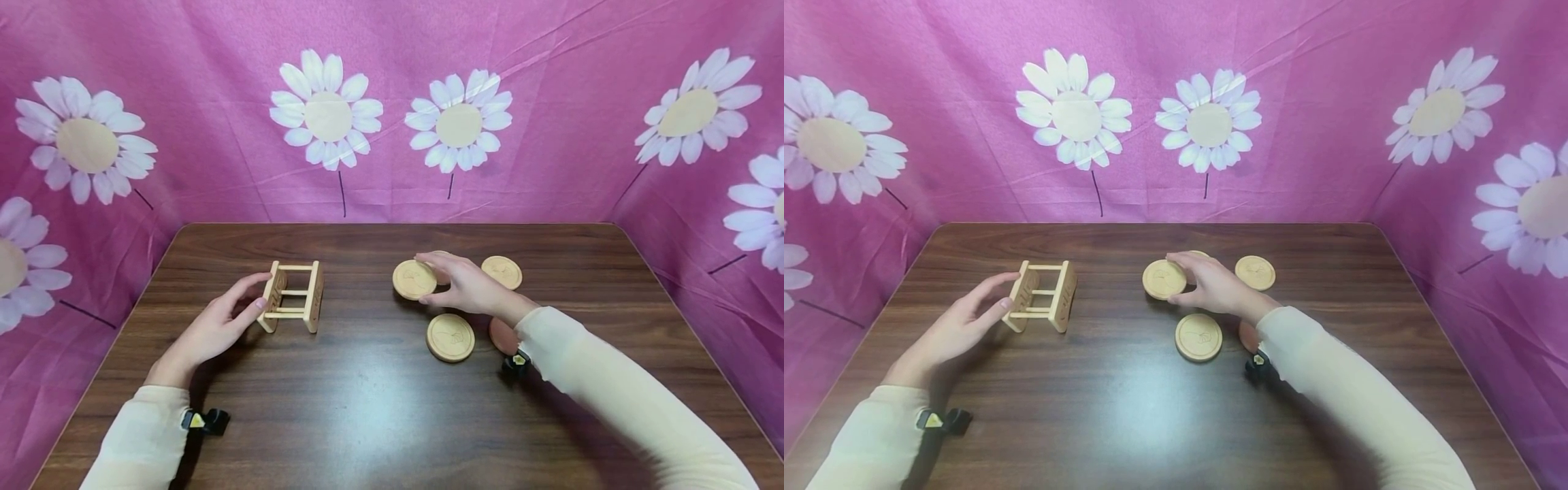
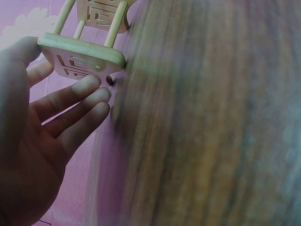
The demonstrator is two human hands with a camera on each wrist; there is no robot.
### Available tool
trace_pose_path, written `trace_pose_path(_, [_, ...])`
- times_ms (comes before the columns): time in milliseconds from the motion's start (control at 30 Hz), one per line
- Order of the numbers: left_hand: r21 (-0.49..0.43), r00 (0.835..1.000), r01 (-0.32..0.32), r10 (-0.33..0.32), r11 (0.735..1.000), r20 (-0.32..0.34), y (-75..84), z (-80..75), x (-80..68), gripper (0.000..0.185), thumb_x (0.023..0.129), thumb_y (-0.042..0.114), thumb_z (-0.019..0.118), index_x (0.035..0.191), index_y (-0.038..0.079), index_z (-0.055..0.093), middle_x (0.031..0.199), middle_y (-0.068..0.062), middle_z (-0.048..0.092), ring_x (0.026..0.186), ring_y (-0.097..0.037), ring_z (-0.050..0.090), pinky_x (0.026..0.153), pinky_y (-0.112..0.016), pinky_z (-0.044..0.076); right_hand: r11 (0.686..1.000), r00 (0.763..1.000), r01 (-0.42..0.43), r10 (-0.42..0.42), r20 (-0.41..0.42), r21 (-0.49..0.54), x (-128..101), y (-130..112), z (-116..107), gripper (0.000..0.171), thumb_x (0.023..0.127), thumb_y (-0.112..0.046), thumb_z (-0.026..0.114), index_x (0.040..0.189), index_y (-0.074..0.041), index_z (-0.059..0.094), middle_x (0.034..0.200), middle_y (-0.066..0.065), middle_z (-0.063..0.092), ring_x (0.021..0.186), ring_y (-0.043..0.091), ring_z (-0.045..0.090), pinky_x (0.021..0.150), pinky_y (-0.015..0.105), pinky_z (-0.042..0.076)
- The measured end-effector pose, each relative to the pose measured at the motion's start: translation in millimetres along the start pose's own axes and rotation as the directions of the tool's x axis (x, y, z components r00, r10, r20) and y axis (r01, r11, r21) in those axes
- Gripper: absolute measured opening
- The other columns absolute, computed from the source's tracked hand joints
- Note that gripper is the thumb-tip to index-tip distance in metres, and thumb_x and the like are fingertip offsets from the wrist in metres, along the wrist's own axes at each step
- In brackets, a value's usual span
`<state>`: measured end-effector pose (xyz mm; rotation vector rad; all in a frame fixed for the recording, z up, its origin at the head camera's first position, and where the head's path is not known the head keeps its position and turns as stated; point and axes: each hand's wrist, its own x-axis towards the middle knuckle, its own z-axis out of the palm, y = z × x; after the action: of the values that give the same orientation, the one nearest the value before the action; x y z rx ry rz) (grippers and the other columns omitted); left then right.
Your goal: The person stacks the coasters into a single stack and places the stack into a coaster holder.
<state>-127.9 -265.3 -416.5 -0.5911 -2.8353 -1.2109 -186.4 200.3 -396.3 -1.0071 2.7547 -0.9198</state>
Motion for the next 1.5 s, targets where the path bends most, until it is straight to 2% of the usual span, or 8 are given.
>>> trace_pose_path(233, [-0.002,1.000,0.004,-0.004,1.000,0.002,0.7,0.3,-0.9,0.048,0.113,0.018,0.057,0.161,0.020,0.049,0.128,-0.019,0.076,0.109,-0.001,0.067,0.093,-0.014,0.048,0.999,0.999,-0.045,0.044,0.001,0.022,-6.9,-0.5,-5.1,0.081,0.091,-0.027,0.088,0.157,0.003,0.051,0.160,0.020,0.056,0.146,0.038,0.056,0.121,0.056,0.045])
trace_pose_path(333, [0.003,1.000,0.013,-0.013,1.000,0.007,1.6,-0.2,-0.9,0.048,0.113,0.019,0.057,0.161,0.020,0.048,0.130,-0.020,0.076,0.110,-0.003,0.067,0.094,-0.014,0.048,0.999,0.999,-0.038,0.038,-0.007,0.014,-10.1,1.4,-5.3,0.079,0.091,-0.026,0.088,0.155,0.003,0.052,0.159,0.020,0.057,0.147,0.038,0.055,0.122,0.057,0.044])
trace_pose_path(500, [0.009,1.000,0.020,-0.020,1.000,0.008,2.3,-0.5,-0.6,0.048,0.114,0.020,0.056,0.161,0.021,0.048,0.131,-0.020,0.075,0.111,-0.006,0.067,0.094,-0.014,0.047,0.999,0.999,-0.033,0.034,-0.018,0.009,-15.5,2.5,-6.1,0.076,0.090,-0.025,0.088,0.154,-0.001,0.055,0.156,0.017,0.060,0.140,0.035,0.061,0.118,0.056,0.047])
trace_pose_path(733, [0.003,1.000,0.011,-0.011,1.000,0.003,0.7,0.4,0.3,0.048,0.113,0.019,0.057,0.161,0.020,0.049,0.130,-0.020,0.076,0.111,-0.002,0.067,0.094,-0.011,0.046,0.999,0.999,-0.051,0.051,-0.016,0.005,-23.3,1.0,-10.0,0.077,0.090,-0.024,0.089,0.155,-0.001,0.054,0.158,0.018,0.058,0.150,0.037,0.052,0.124,0.057,0.040])
trace_pose_path(933, [0.006,1.000,0.008,-0.008,1.000,-0.004,-0.4,0.7,0.2,0.048,0.113,0.019,0.058,0.161,0.021,0.049,0.130,-0.019,0.076,0.110,-0.002,0.067,0.094,-0.010,0.045,0.998,0.998,-0.051,0.051,-0.039,-0.023,-32.9,2.0,-11.6,0.078,0.089,-0.023,0.090,0.155,-0.001,0.055,0.156,0.020,0.060,0.145,0.038,0.056,0.122,0.056,0.044])
trace_pose_path(1133, [0.010,1.000,0.015,-0.015,1.000,-0.002,0.3,0.2,-0.4,0.048,0.113,0.019,0.057,0.161,0.021,0.049,0.130,-0.020,0.076,0.109,-0.002,0.067,0.093,-0.012,0.047,0.998,0.996,-0.061,0.059,-0.061,-0.030,-42.4,2.5,-12.5,0.079,0.089,-0.023,0.090,0.155,0.000,0.054,0.157,0.022,0.059,0.147,0.042,0.054,0.123,0.059,0.041])
trace_pose_path(1500, [-0.003,1.000,0.003,-0.003,1.000,0.000,-0.5,1.1,0.0,0.049,0.113,0.018,0.057,0.161,0.020,0.049,0.131,-0.021,0.075,0.108,0.002,0.066,0.093,-0.011,0.046,0.998,0.996,-0.003,-0.002,-0.089,-0.057,-58.8,-1.0,-12.4,0.076,0.086,-0.019,0.093,0.150,0.002,0.058,0.149,0.019,0.066,0.137,0.037,0.064,0.116,0.055,0.048])
